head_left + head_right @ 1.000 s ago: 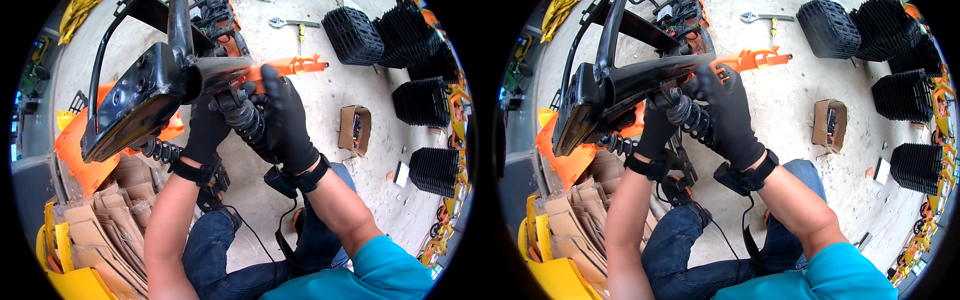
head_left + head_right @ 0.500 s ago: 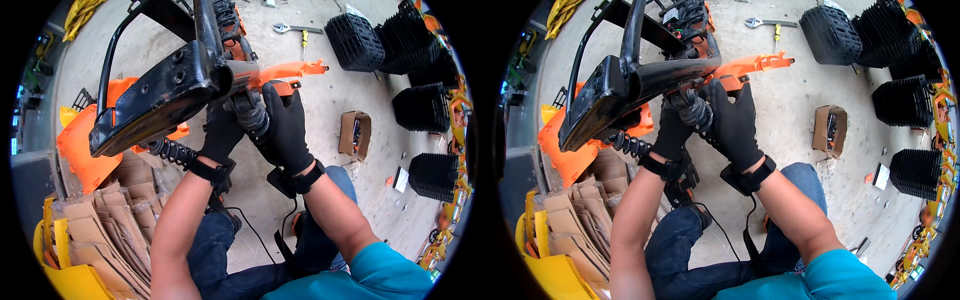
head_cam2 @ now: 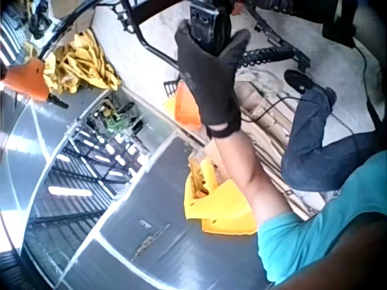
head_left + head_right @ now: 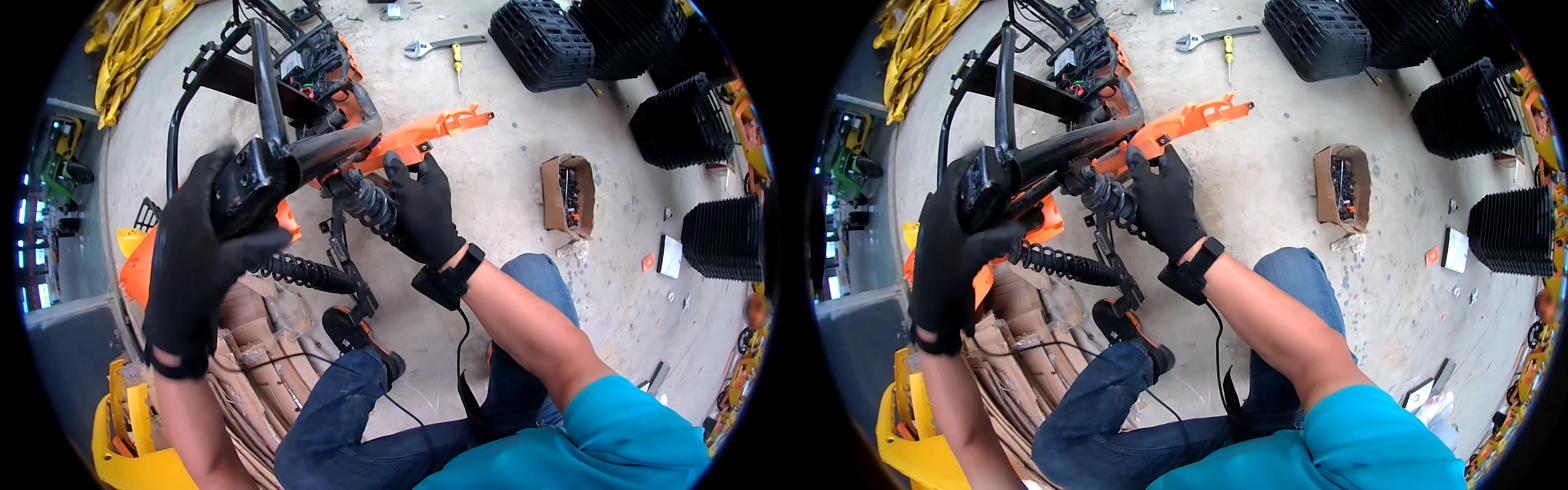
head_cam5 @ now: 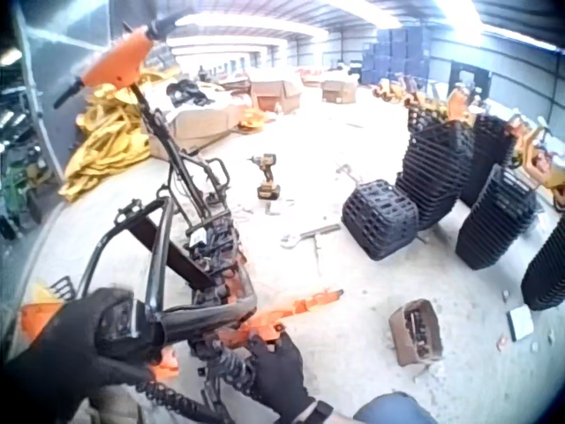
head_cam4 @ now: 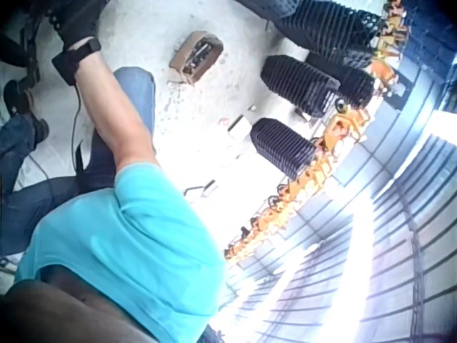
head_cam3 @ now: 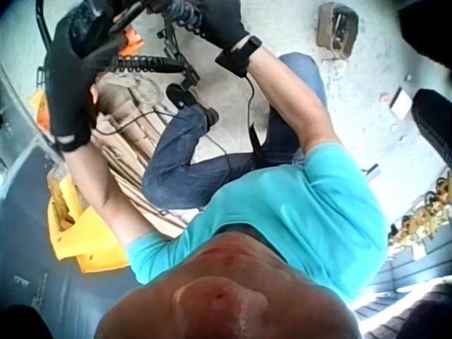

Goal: The person assembles components of a vehicle chassis, including positioning and aligning shocks, attaching plastic fairing pieces by hand, and connecting electrical wires on the frame.

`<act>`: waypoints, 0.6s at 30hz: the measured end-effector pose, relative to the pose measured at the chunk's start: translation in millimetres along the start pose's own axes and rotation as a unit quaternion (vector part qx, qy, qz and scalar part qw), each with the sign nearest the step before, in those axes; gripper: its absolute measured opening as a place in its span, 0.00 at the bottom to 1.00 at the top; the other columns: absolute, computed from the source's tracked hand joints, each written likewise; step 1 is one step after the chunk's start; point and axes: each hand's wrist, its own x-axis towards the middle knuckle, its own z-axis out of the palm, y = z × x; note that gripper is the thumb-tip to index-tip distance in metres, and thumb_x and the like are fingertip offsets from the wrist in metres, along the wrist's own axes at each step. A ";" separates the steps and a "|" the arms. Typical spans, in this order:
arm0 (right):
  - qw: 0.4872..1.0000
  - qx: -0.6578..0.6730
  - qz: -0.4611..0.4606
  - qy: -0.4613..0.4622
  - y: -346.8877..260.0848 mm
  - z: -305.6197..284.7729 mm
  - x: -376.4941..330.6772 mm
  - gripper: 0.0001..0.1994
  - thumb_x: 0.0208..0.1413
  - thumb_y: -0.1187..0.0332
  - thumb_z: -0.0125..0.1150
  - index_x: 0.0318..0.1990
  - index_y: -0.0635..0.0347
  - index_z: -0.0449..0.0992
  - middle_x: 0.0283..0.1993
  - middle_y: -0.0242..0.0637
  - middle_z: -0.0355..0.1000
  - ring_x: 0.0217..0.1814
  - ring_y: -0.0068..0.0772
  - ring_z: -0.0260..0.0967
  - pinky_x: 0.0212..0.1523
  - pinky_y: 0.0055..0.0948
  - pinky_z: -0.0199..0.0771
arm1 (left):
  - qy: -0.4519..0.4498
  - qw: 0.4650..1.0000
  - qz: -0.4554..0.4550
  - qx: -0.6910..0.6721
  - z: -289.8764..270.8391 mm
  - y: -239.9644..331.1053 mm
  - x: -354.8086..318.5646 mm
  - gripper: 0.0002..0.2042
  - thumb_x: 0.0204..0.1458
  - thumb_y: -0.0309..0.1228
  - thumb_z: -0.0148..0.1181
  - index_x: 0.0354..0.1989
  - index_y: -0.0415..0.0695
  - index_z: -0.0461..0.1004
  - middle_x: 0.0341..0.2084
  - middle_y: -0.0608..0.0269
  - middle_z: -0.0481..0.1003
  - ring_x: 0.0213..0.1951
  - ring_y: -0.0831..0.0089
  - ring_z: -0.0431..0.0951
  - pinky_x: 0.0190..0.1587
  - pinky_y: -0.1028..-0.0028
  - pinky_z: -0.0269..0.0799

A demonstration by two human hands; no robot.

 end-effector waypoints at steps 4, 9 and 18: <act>0.999 -0.033 0.033 -0.026 -4.3 -2.2 -3.6 0.11 0.65 0.65 0.56 0.48 0.62 0.72 0.40 0.32 0.74 0.37 0.20 0.73 0.37 0.23 0.76 | 0.038 0.999 -0.016 -0.009 10.2 2.8 1.2 0.24 0.36 0.33 0.75 0.41 0.38 0.72 0.27 0.53 0.78 0.29 0.62 0.80 0.36 0.70 0.73; 0.998 0.024 0.029 0.050 -22.7 -15.3 6.3 0.10 0.62 0.63 0.60 0.41 0.61 0.75 0.29 0.29 0.71 0.25 0.18 0.67 0.27 0.21 0.70 | 0.076 0.996 -0.002 0.051 13.6 7.2 1.7 0.18 0.38 0.33 0.74 0.31 0.39 0.72 0.19 0.54 0.74 0.20 0.63 0.74 0.27 0.69 0.68; 0.977 -0.039 -0.128 0.168 -119.8 -95.4 37.7 0.10 0.64 0.63 0.58 0.37 0.62 0.74 0.21 0.30 0.68 0.20 0.21 0.68 0.25 0.23 0.72 | 0.078 0.996 -0.010 0.036 14.6 12.1 0.4 0.17 0.38 0.34 0.74 0.32 0.39 0.72 0.20 0.54 0.75 0.21 0.63 0.75 0.28 0.69 0.69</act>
